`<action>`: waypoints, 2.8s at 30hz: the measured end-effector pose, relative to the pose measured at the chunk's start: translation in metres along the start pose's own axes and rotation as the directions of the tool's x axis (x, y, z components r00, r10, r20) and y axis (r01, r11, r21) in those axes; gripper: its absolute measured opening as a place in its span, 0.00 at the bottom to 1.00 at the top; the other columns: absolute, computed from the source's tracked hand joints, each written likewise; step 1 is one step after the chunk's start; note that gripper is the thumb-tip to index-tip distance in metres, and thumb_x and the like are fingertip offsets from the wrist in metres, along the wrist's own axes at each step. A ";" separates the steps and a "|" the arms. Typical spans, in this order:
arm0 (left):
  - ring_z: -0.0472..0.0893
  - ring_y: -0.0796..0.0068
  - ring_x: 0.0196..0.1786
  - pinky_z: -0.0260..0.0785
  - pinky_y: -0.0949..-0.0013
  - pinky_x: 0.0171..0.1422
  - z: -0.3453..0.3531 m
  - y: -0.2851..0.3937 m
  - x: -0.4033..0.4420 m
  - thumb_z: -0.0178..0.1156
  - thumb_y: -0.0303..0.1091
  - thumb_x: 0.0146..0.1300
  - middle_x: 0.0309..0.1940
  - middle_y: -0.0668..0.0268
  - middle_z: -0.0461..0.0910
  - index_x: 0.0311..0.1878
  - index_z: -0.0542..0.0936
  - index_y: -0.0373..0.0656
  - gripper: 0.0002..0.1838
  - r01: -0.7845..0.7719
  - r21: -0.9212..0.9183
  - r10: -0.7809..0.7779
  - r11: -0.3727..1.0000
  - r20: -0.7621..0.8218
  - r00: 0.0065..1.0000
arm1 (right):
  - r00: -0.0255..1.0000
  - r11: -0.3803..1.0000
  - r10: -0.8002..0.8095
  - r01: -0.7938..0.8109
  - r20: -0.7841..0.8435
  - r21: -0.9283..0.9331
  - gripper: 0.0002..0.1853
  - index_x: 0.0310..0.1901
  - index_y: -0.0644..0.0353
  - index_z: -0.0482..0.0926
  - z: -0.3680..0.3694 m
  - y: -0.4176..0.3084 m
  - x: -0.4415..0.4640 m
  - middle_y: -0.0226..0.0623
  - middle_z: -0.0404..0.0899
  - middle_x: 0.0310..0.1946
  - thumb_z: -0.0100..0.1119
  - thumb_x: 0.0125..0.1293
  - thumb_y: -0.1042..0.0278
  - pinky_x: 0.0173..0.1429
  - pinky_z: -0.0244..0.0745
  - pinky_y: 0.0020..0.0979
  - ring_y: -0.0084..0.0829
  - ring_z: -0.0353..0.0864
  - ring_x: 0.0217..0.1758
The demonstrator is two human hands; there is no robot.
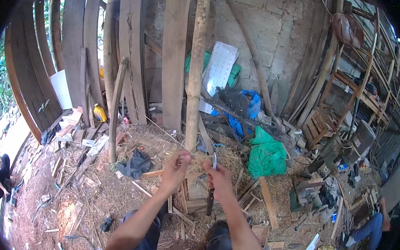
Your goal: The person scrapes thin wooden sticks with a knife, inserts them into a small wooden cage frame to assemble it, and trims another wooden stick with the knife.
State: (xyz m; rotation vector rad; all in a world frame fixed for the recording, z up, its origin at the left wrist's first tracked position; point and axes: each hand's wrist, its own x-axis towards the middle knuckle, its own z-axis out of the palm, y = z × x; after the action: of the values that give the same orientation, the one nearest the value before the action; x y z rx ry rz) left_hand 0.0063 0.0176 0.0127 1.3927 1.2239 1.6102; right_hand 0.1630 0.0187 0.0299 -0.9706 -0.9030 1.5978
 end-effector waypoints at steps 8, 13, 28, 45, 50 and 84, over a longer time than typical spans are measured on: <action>0.76 0.81 0.35 0.69 0.77 0.42 -0.004 0.010 0.002 0.53 0.31 0.68 0.31 0.68 0.77 0.47 0.78 0.35 0.11 0.007 -0.307 -0.030 0.952 -0.071 0.997 | 0.991 0.949 0.008 0.035 0.135 -0.313 0.05 0.39 0.60 0.81 0.024 0.030 -0.004 0.22 0.66 0.16 0.57 0.64 0.71 0.19 0.47 0.20 0.13 0.59 0.17; 0.73 0.84 0.29 0.66 0.77 0.35 -0.019 0.024 -0.003 0.54 0.32 0.68 0.27 0.70 0.76 0.47 0.79 0.37 0.11 0.073 -0.252 -0.072 0.965 0.013 0.997 | 0.955 0.867 -0.269 0.295 0.122 -0.402 0.13 0.50 0.60 0.78 0.018 0.018 -0.005 0.25 0.73 0.22 0.51 0.70 0.66 0.20 0.51 0.19 0.11 0.58 0.18; 0.69 0.86 0.26 0.61 0.78 0.30 -0.009 0.038 -0.027 0.53 0.28 0.67 0.22 0.71 0.74 0.42 0.79 0.35 0.08 -0.090 0.188 0.023 0.978 0.333 0.943 | 0.968 0.970 -0.153 0.186 0.198 -0.156 0.12 0.49 0.62 0.77 -0.015 -0.028 -0.013 0.31 0.78 0.27 0.54 0.68 0.66 0.20 0.52 0.18 0.14 0.60 0.17; 0.68 0.86 0.26 0.60 0.76 0.30 -0.011 0.051 -0.032 0.53 0.28 0.66 0.21 0.70 0.74 0.39 0.79 0.36 0.07 -0.044 0.220 -0.041 0.975 0.368 0.929 | 0.988 0.980 -0.110 0.127 0.110 -0.153 0.07 0.37 0.65 0.77 -0.015 -0.025 -0.012 0.30 0.78 0.26 0.56 0.67 0.69 0.20 0.53 0.18 0.14 0.61 0.17; 0.71 0.76 0.20 0.62 0.70 0.27 -0.010 0.048 -0.032 0.55 0.28 0.64 0.21 0.60 0.78 0.38 0.80 0.37 0.07 -0.117 0.264 0.017 0.957 0.355 0.935 | 0.989 0.975 -0.108 0.124 0.097 -0.183 0.08 0.36 0.65 0.78 -0.019 -0.028 -0.012 0.29 0.77 0.24 0.56 0.67 0.68 0.19 0.52 0.19 0.14 0.60 0.16; 0.68 0.81 0.24 0.62 0.73 0.30 -0.033 0.034 -0.026 0.55 0.30 0.65 0.20 0.66 0.74 0.38 0.81 0.39 0.07 -0.044 0.182 -0.041 0.982 0.443 0.895 | 0.991 0.994 -0.105 0.107 0.088 -0.022 0.06 0.40 0.63 0.75 -0.029 -0.034 -0.011 0.28 0.76 0.26 0.53 0.68 0.69 0.20 0.52 0.19 0.14 0.60 0.17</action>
State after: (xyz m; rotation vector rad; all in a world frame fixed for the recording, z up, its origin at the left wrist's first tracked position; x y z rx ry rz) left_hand -0.0173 -0.0249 0.0362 1.7616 1.1109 1.1028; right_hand 0.2042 0.0176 0.0509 -0.8628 -1.0208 1.5508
